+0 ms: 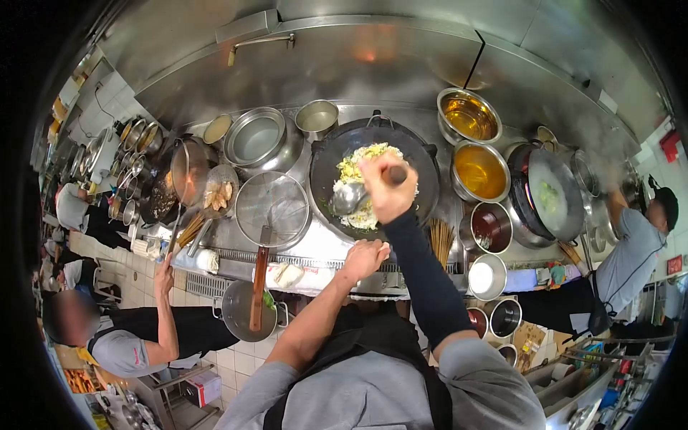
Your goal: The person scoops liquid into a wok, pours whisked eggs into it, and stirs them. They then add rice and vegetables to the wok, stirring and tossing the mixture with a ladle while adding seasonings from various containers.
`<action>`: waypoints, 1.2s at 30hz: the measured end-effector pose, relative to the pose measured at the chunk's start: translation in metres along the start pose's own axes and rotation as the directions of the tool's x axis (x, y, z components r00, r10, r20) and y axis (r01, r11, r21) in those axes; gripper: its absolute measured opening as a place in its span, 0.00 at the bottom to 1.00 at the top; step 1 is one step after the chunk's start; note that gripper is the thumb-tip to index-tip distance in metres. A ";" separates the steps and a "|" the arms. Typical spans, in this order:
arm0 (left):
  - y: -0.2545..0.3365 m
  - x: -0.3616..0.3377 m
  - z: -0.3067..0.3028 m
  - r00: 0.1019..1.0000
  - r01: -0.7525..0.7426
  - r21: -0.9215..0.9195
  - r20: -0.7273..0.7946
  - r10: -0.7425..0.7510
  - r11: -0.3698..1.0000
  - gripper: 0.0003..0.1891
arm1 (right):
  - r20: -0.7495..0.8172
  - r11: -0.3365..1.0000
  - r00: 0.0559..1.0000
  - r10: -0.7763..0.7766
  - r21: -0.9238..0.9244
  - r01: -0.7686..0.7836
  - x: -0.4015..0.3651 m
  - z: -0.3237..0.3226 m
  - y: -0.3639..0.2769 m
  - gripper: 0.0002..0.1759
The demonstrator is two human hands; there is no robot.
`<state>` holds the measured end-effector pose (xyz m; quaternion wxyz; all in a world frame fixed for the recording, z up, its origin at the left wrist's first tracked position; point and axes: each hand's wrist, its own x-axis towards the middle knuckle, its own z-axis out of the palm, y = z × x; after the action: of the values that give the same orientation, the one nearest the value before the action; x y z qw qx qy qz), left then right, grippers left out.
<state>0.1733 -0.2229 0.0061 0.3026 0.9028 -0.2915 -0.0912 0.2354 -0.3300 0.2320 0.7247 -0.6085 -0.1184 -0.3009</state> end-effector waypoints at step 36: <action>0.000 -0.005 0.009 0.998 0.056 0.038 0.026 -0.057 0.998 0.19 | 0.014 0.956 0.966 0.259 0.141 -0.258 0.050 -0.136 0.040 0.17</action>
<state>0.1660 -0.2243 -0.0011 0.2789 0.9150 -0.2714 -0.1063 0.2721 -0.4715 0.1951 0.7993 -0.5652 -0.0570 -0.1959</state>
